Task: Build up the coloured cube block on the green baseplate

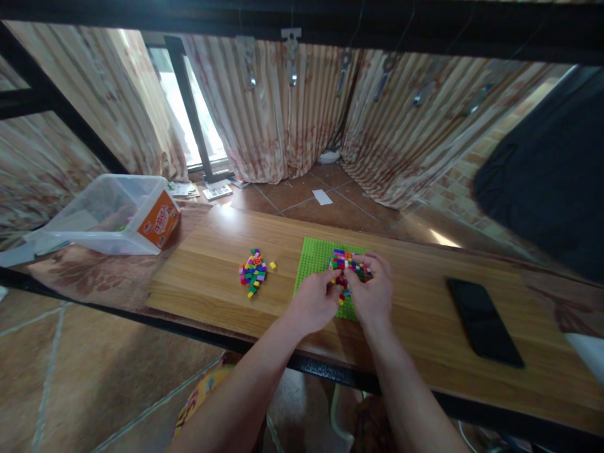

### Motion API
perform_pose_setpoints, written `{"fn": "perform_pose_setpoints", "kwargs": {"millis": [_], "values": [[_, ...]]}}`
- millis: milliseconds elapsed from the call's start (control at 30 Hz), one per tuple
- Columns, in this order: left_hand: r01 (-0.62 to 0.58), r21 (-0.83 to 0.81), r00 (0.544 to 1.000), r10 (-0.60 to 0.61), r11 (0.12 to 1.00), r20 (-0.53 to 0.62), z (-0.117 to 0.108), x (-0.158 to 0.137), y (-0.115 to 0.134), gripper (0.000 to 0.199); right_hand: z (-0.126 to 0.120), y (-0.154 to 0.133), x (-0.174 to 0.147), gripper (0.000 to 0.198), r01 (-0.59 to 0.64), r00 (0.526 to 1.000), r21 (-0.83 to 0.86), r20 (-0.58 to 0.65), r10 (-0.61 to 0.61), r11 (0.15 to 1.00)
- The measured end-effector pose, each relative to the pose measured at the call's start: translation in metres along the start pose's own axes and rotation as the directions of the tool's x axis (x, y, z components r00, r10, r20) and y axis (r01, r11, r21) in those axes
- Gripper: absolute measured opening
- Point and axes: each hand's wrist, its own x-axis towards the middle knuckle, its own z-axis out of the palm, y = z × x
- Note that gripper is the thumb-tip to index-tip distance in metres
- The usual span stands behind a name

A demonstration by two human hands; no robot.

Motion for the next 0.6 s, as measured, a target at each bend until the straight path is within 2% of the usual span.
{"fn": "perform_pose_setpoints", "kwargs": {"millis": [233,333,400,533,600], "values": [[-0.005,0.004,1.0,0.005,1.0,-0.001,-0.001,0.0,0.001,0.04,0.003,-0.003,0.002,0.021,-0.033,0.999,0.01,-0.011,0.033,0.999],[0.028,-0.022,1.0,-0.028,0.999,-0.003,-0.003,0.001,-0.001,0.038,0.001,-0.004,0.003,0.023,-0.038,0.999,0.0,-0.006,0.038,0.999],[0.077,-0.085,0.996,-0.081,0.993,-0.043,-0.004,0.003,-0.003,0.034,-0.002,-0.007,0.002,0.023,-0.026,1.0,0.0,-0.015,0.026,1.0],[0.158,-0.326,0.968,-0.212,0.932,-0.137,-0.006,0.007,-0.005,0.029,-0.011,-0.017,0.0,0.021,0.029,0.997,0.01,-0.078,-0.028,1.0],[0.146,-0.418,0.959,-0.231,0.897,-0.161,-0.007,0.009,-0.005,0.027,-0.013,-0.022,-0.001,0.022,0.018,0.999,0.083,-0.033,-0.015,0.996]]}}
